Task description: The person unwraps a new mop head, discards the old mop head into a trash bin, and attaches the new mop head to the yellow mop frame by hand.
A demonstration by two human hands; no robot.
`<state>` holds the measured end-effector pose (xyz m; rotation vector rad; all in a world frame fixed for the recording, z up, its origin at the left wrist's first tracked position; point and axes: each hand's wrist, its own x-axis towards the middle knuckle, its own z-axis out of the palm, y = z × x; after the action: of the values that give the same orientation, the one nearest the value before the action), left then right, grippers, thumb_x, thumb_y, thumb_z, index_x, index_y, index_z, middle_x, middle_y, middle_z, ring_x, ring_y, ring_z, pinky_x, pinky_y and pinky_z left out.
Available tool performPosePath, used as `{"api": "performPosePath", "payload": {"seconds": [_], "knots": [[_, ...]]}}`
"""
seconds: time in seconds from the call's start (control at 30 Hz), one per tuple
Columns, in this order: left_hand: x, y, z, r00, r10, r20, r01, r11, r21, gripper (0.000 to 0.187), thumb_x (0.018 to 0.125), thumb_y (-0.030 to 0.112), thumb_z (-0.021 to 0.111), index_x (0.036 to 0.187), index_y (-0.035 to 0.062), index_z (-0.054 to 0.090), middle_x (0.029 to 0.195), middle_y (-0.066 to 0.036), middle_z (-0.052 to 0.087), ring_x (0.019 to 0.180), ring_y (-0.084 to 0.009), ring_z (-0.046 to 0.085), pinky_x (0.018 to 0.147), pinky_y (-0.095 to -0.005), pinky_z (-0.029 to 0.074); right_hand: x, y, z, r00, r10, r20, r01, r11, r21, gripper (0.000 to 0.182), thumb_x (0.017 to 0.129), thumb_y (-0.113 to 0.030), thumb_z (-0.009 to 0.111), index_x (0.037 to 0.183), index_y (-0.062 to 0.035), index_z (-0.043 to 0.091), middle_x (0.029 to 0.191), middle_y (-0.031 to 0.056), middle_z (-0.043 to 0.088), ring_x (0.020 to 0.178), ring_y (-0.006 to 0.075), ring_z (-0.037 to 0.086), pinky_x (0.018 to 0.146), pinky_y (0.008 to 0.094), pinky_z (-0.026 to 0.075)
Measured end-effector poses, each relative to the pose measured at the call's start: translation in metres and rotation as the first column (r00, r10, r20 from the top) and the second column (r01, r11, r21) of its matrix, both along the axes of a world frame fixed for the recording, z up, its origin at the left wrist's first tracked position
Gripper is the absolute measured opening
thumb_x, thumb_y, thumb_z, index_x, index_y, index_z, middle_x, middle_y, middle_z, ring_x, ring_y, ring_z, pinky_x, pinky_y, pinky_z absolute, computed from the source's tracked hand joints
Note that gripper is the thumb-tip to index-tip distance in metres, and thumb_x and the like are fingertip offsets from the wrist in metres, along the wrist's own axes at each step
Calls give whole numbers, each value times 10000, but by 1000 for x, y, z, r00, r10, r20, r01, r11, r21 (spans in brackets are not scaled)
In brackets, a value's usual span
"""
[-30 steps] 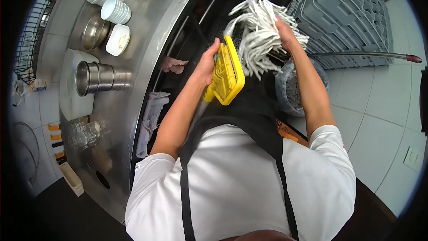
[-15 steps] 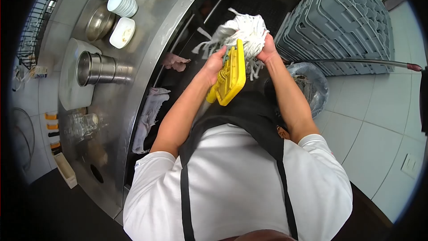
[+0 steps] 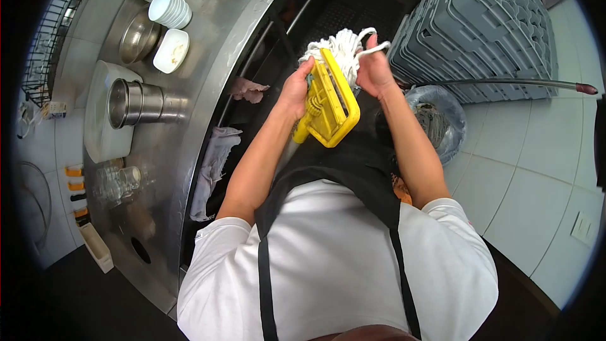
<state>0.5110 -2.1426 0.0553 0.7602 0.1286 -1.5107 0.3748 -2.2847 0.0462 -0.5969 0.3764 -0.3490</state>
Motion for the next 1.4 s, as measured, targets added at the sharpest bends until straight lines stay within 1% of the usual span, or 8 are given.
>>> {"api": "performPosePath", "payload": {"seconds": [0.17,0.4,0.43,0.5,0.6,0.8,1.23,1.4], "knots": [[1,5,-4,999,-9,36,8,1000,12,442,992,414,530,1240,53,591,1117,-95,684,993,-209,673,874,-354,538,-8,5,-36,853,-163,-495,-132,852,-507,340,800,-55,677,1117,56,625,983,118,673,907,183,647,823,307,514],[-2,6,4,998,-66,19,65,995,72,459,981,438,548,1180,33,630,1048,-88,698,930,-198,681,846,-344,542,-28,-25,-39,913,-339,-228,257,911,-323,230,831,-2,546,1038,25,642,964,98,680,846,200,662,790,306,542],[-3,7,8,997,-71,26,69,993,91,463,980,442,550,1178,32,630,1032,-83,699,920,-193,680,844,-342,542,-31,-43,-41,856,-436,-277,217,790,-574,253,800,-11,530,1003,-2,681,911,131,705,837,248,676,787,341,542],[-6,11,0,992,-35,123,18,990,139,437,970,457,557,1139,63,642,971,-64,699,848,-174,685,785,-339,563,-37,-81,-25,681,-515,-520,-499,192,-845,283,783,-46,527,1014,-46,692,937,188,710,905,341,684,842,405,534],[-8,2,-2,938,39,343,-81,991,109,402,982,435,547,1185,95,617,988,-31,680,859,-142,669,789,-322,558,-22,-88,29,913,-56,-405,-408,-204,-890,311,726,-83,519,994,-16,661,834,191,678,788,317,670,757,388,524],[-14,5,11,931,0,365,1,1000,-3,504,1044,331,458,1497,131,363,1261,-13,567,1038,-94,597,886,-291,523,22,-89,59,874,-71,-480,-484,-198,-852,371,766,-93,554,1136,-68,560,938,149,659,871,289,654,802,388,504],[-22,-1,9,802,-43,596,29,999,33,279,1037,241,496,1272,93,522,945,-22,636,753,-90,621,662,-250,523,58,-64,69,877,42,-479,-444,-310,-841,197,853,-35,600,1048,-54,610,933,161,683,903,356,665,770,395,521],[-20,0,-2,641,-29,767,-102,987,122,822,943,131,621,1486,131,3,963,-170,629,732,-150,625,653,-273,511,62,-48,74,896,-54,-441,-444,-66,-894,210,801,-31,635,1009,-46,610,898,139,684,883,327,677,754,381,519]]}}
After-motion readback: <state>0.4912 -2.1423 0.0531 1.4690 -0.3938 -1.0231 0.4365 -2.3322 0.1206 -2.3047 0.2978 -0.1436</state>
